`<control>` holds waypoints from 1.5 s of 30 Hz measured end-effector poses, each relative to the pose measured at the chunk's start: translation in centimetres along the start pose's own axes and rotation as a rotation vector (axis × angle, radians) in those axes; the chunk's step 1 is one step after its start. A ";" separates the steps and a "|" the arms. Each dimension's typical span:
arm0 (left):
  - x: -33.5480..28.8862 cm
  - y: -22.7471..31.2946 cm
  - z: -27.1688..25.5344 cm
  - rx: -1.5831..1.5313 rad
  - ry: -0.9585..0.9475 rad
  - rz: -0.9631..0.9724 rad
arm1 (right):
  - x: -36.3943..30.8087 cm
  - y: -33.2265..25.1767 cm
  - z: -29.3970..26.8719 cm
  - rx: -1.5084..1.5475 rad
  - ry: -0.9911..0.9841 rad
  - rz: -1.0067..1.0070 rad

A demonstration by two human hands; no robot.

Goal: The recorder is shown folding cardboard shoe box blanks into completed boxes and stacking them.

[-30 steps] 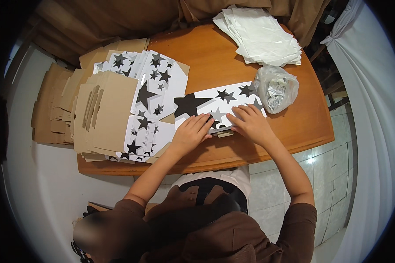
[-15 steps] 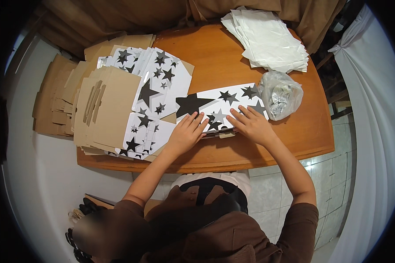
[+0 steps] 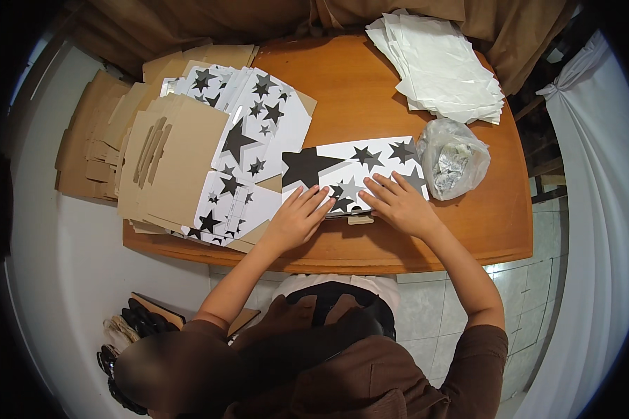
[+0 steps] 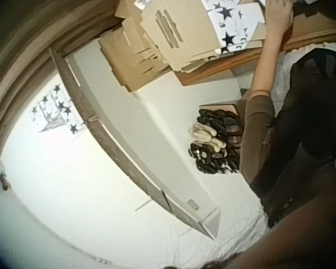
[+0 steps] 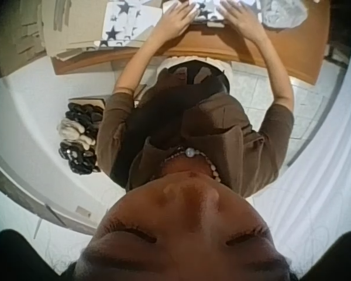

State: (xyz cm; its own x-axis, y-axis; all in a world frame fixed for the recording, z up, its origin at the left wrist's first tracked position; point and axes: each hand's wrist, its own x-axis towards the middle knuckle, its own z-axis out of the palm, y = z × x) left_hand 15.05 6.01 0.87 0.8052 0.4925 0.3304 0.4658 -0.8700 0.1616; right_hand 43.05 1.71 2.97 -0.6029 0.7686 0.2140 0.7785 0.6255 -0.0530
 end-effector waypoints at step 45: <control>-0.6 2.5 1.8 0.000 0.326 -0.074 | 1.3 -3.3 -0.5 0.258 0.054 0.005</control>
State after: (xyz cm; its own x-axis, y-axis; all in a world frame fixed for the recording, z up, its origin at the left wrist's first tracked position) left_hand 16.40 3.61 -0.64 0.6092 0.5207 0.5981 0.5188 -0.8321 0.1961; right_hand 39.78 0.55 3.87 -0.5838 0.7676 0.2646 0.7068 0.6409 -0.2995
